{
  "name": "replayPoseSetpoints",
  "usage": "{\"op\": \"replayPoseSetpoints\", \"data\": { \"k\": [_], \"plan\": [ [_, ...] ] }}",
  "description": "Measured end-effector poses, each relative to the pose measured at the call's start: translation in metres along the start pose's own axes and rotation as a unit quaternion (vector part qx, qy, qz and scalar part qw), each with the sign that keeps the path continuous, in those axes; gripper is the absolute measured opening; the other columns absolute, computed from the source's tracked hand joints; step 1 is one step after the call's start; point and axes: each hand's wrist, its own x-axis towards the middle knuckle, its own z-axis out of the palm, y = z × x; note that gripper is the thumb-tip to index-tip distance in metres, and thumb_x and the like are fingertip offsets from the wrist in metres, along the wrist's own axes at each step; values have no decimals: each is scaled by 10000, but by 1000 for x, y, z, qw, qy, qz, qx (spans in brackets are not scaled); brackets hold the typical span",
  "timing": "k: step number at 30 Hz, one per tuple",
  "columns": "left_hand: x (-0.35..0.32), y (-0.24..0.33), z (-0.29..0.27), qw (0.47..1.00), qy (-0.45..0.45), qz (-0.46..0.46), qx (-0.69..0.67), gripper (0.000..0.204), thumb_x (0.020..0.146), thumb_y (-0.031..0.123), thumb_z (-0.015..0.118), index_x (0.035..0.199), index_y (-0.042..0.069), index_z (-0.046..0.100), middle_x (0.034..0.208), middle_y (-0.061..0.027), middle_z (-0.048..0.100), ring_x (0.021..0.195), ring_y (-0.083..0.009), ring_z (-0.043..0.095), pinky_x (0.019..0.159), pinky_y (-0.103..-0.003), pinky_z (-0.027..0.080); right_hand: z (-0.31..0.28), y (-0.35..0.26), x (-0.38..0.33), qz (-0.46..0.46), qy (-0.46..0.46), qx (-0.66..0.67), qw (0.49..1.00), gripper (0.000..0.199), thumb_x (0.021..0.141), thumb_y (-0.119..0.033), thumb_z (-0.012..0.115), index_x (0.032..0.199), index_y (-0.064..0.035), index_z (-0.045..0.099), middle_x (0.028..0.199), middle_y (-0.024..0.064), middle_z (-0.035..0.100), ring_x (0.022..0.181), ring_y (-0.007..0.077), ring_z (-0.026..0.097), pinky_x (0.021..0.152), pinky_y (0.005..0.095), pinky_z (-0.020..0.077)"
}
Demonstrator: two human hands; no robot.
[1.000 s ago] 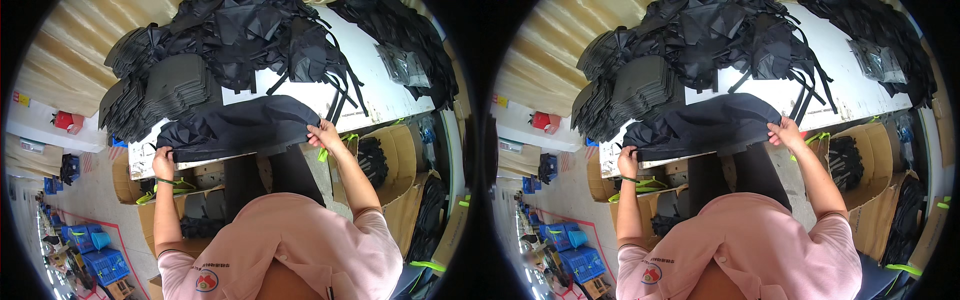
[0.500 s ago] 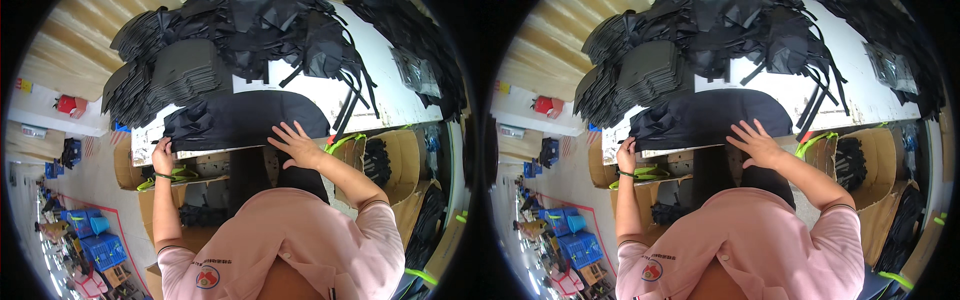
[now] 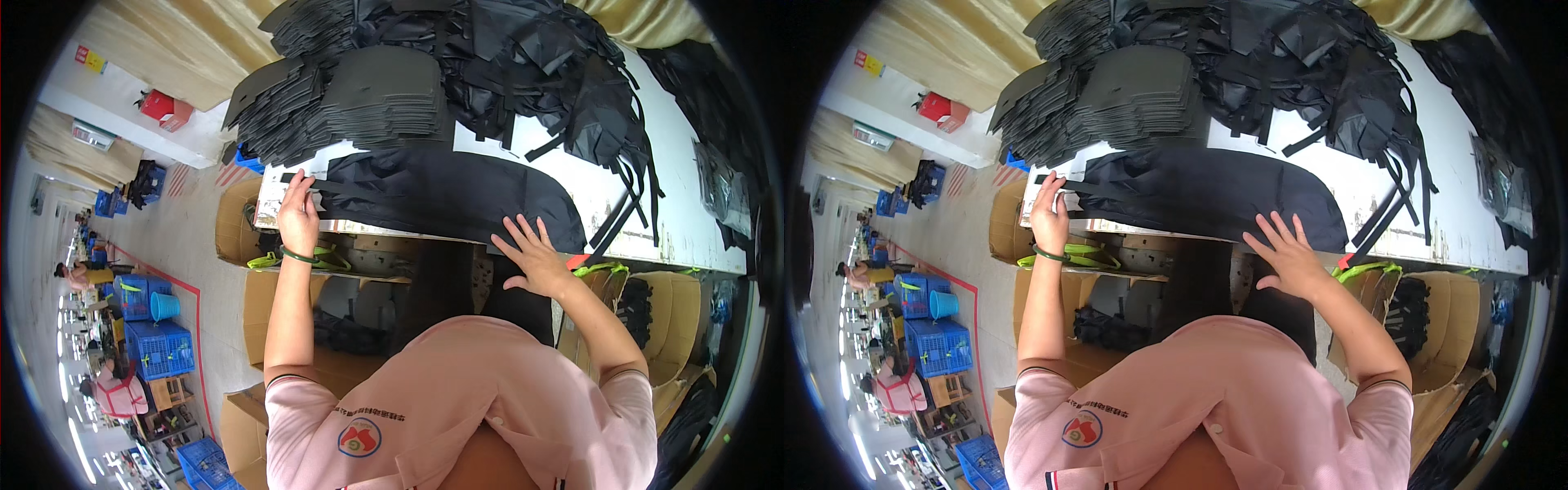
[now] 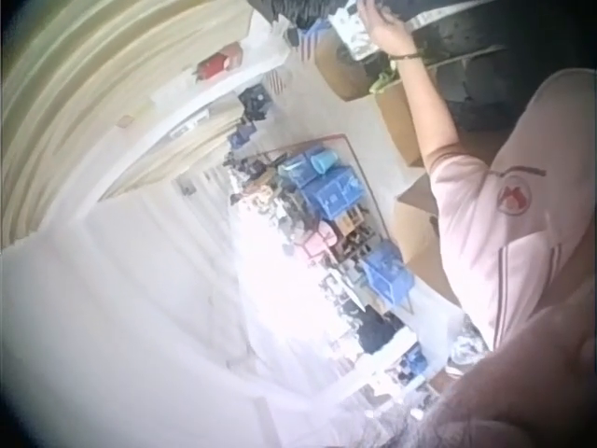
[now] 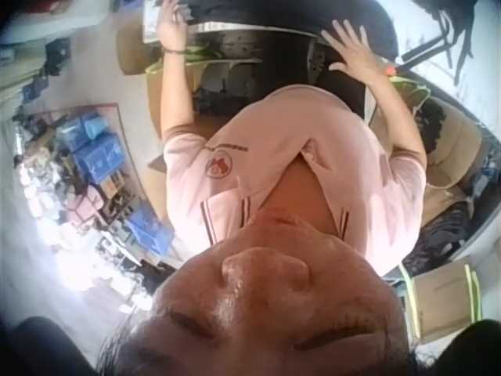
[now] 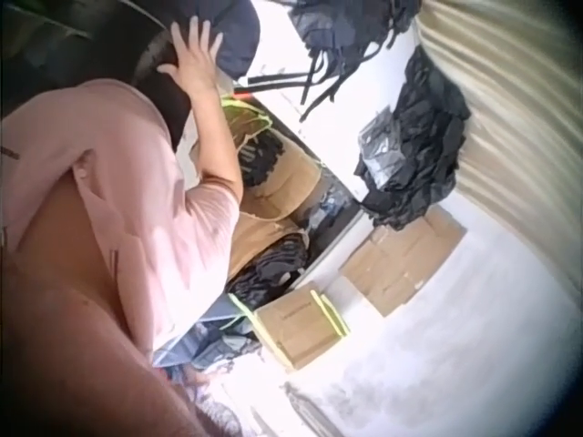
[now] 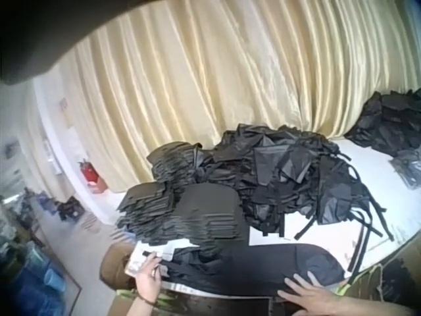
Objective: Inspecting and sorting black synthetic material components at a manufacturing workbench.
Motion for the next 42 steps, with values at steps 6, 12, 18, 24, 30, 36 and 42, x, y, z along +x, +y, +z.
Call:
{"op": "replayPoseSetpoints", "data": {
  "k": [6,12,18,24,30,36,42],
  "plan": [
    [-5,-1,17,979,5,-92,-181,221,852,7,612,1058,38,684,1224,-163,629,1159,-278,592,1005,-353,434,-9,3,3,4,14,8,1000,897,716,-416,769,1473,-196,340,1560,142,201,1452,358,123,1153,566,82],
    [1,90,-4,974,-4,107,-202,254,853,-48,481,953,11,706,1159,-168,652,1088,-300,627,950,-378,494,-72,-29,55,-40,181,282,941,592,823,-185,714,1357,-84,480,1410,164,465,1377,343,344,1113,430,300],
    [20,171,27,934,-78,231,-263,349,797,-43,567,1120,70,638,1313,-146,560,1083,-311,618,872,-362,517,-64,-43,112,-81,199,639,739,473,939,-47,555,1391,4,423,1240,79,578,1131,148,560,967,263,425],
    [31,167,30,925,-47,216,-310,532,747,-91,609,1241,99,555,1456,-208,384,1015,-313,640,801,-338,539,-72,-50,125,-69,229,627,741,150,952,-55,542,1064,29,594,927,15,625,846,63,573,758,200,439],
    [136,90,53,976,-38,212,-12,621,641,283,788,1198,109,575,1255,-180,525,1204,-390,462,996,-526,371,-84,-39,118,58,241,590,768,67,923,-86,582,863,-56,588,840,44,673,662,60,570,574,192,393],
    [172,13,79,938,-316,107,92,720,732,379,759,1347,116,493,1389,-139,480,1291,-333,439,1033,-538,328,-77,-27,125,16,171,678,715,84,920,-75,575,960,-5,599,817,89,677,564,100,592,506,215,462],
    [175,34,87,941,-243,137,192,662,747,359,753,1296,65,529,1270,-156,567,1177,-342,535,994,-434,417,-80,-19,120,23,150,680,717,180,941,-126,575,1040,24,578,786,87,661,551,119,600,491,224,457]
  ]
}}
